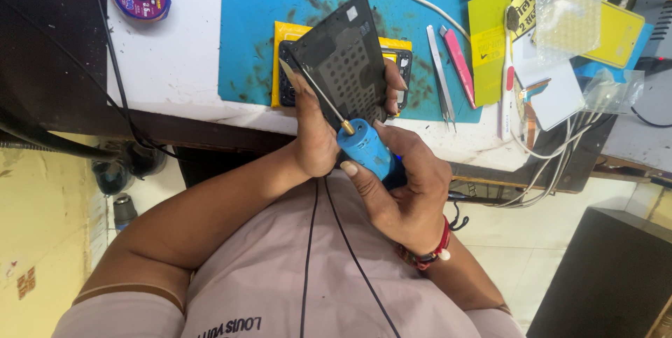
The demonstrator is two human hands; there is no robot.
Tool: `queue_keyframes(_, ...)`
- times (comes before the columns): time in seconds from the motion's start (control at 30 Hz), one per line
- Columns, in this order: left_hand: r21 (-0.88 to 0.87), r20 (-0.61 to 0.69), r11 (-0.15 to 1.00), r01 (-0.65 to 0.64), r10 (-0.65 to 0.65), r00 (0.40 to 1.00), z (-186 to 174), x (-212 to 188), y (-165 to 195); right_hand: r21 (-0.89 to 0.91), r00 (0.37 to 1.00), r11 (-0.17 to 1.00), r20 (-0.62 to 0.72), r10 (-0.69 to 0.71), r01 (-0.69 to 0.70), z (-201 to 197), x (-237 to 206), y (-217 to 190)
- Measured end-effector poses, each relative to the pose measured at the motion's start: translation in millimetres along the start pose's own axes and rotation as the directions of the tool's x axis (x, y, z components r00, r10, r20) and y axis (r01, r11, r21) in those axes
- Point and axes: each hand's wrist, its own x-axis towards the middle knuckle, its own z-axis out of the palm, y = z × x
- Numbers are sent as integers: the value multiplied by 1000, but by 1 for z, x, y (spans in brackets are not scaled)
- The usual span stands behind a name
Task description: The person repairs a smartphone by using tweezers to adjust internal components, a hot air gun to heat the back cover, and a tube of adhesive to seal the device. The person then closes the phone and places it on the workbench.
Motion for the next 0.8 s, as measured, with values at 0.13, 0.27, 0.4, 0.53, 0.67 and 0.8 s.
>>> queue_keyframes(0.13,10,-6,1000,5,-5,1000,0,0,1,-1,1000,1000,-16,17,-17,1,0,-1)
queue_keyframes(0.27,37,-18,999,-12,13,1000,-1,0,0,-50,997,997,-55,53,-56,2,0,-1)
queue_keyframes(0.4,32,-19,999,-2,3,1000,-2,1,0,-49,999,998,-42,32,-34,1,-1,-1)
queue_keyframes(0.53,18,-18,1000,17,-17,1000,-3,1,0,-45,999,998,-40,34,-35,0,-2,1)
queue_keyframes(0.67,10,-12,1000,13,-13,1000,-2,1,0,-31,999,999,-39,19,-20,0,-1,2)
queue_keyframes(0.8,2,-28,1000,16,-16,999,-1,1,0,5,999,999,-37,38,-38,1,-2,2)
